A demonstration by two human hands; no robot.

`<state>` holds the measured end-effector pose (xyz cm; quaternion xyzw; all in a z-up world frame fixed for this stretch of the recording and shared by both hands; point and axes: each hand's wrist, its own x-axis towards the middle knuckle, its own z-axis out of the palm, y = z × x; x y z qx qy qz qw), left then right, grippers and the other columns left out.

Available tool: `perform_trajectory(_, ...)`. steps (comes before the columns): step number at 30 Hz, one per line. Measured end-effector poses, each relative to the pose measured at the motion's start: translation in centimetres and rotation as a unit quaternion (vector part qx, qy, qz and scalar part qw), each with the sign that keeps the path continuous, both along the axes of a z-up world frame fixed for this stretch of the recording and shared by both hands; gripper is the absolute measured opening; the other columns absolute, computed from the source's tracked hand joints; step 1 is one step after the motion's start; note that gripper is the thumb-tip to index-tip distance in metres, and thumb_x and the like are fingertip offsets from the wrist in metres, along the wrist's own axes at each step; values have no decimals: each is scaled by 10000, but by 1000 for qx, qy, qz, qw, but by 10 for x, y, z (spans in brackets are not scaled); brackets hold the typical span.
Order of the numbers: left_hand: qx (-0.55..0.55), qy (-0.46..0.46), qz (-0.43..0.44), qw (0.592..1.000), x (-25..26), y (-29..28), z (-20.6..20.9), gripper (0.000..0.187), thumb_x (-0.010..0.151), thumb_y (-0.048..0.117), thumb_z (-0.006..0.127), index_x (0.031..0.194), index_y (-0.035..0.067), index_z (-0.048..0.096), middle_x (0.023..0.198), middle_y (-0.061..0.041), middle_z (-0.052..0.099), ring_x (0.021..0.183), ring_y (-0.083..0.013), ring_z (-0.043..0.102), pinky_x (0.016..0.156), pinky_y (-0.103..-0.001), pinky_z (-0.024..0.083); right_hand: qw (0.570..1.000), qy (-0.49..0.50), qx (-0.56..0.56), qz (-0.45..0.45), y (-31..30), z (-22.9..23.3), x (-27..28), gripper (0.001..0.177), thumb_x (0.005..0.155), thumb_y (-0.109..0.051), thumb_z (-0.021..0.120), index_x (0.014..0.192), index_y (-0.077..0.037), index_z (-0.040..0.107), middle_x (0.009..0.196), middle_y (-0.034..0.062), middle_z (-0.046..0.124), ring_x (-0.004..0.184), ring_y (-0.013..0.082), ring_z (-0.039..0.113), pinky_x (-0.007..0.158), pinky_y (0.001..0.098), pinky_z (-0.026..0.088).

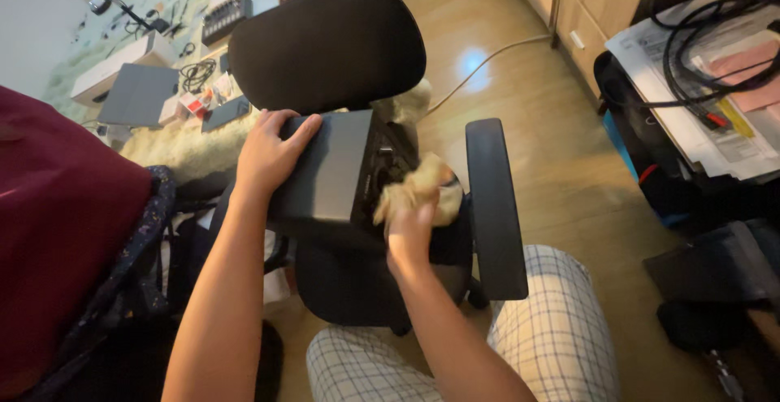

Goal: The person wipes a black studio monitor speaker with a cloth while it rests on an office chair, rotating it to clean the top, sides, back panel and front around the driver. They then carry the speaker to a desk shelf and place it next to a matching speaker.

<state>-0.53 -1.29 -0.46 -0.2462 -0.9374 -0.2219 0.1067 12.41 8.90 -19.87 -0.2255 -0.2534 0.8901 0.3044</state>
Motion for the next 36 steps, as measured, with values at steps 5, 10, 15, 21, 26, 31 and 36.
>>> perform_trajectory(5,11,-62,30,998,1,-7,-5,678,872,652,619,1182,57,714,1317,-178,637,1289,-358,562,1065,-429,450,931,-103,351,13,9,22,23,311,930,-112,734,1203,19,664,1052,140,752,937,220,741,802,322,590)
perform_trajectory(10,9,-22,4,1000,2,-3,0,684,900,651,639,1167,27,719,1316,-203,620,1364,-400,463,1038,-454,424,929,-107,353,31,45,56,13,282,846,-116,782,1098,-4,721,945,56,763,879,151,745,763,296,583)
perform_trajectory(15,2,-60,23,998,4,-6,-3,675,879,656,605,1165,54,715,1284,-165,641,1287,-353,566,1054,-426,455,961,-57,266,58,42,67,12,261,875,-117,763,1085,30,715,954,75,758,847,149,709,756,305,576)
perform_trajectory(21,1,-22,-2,1000,5,-2,-1,650,907,642,630,1147,47,735,1270,-175,636,1349,-386,483,1048,-446,420,979,-99,175,21,33,66,-8,218,943,-177,657,1084,-13,690,932,43,724,801,113,679,707,273,545)
perform_trajectory(26,8,-59,35,998,8,-2,0,669,877,656,622,1176,64,714,1275,-146,635,1283,-346,554,1046,-417,448,995,-79,-5,64,33,57,-16,209,937,-174,666,1068,-13,691,867,43,656,695,142,620,621,305,514)
perform_trajectory(31,12,-17,9,1000,6,1,1,630,909,615,655,1139,33,729,1231,-145,655,1268,-346,547,1013,-418,442,982,-69,172,25,28,53,-14,226,948,-178,642,1079,1,687,904,47,718,751,135,683,654,286,546)
perform_trajectory(36,24,-47,13,999,8,1,-1,578,900,565,661,1133,41,725,1215,-128,662,1160,-313,626,996,-385,475,927,-59,369,35,27,32,17,261,934,-142,730,1141,3,667,930,62,750,831,167,733,730,304,583)
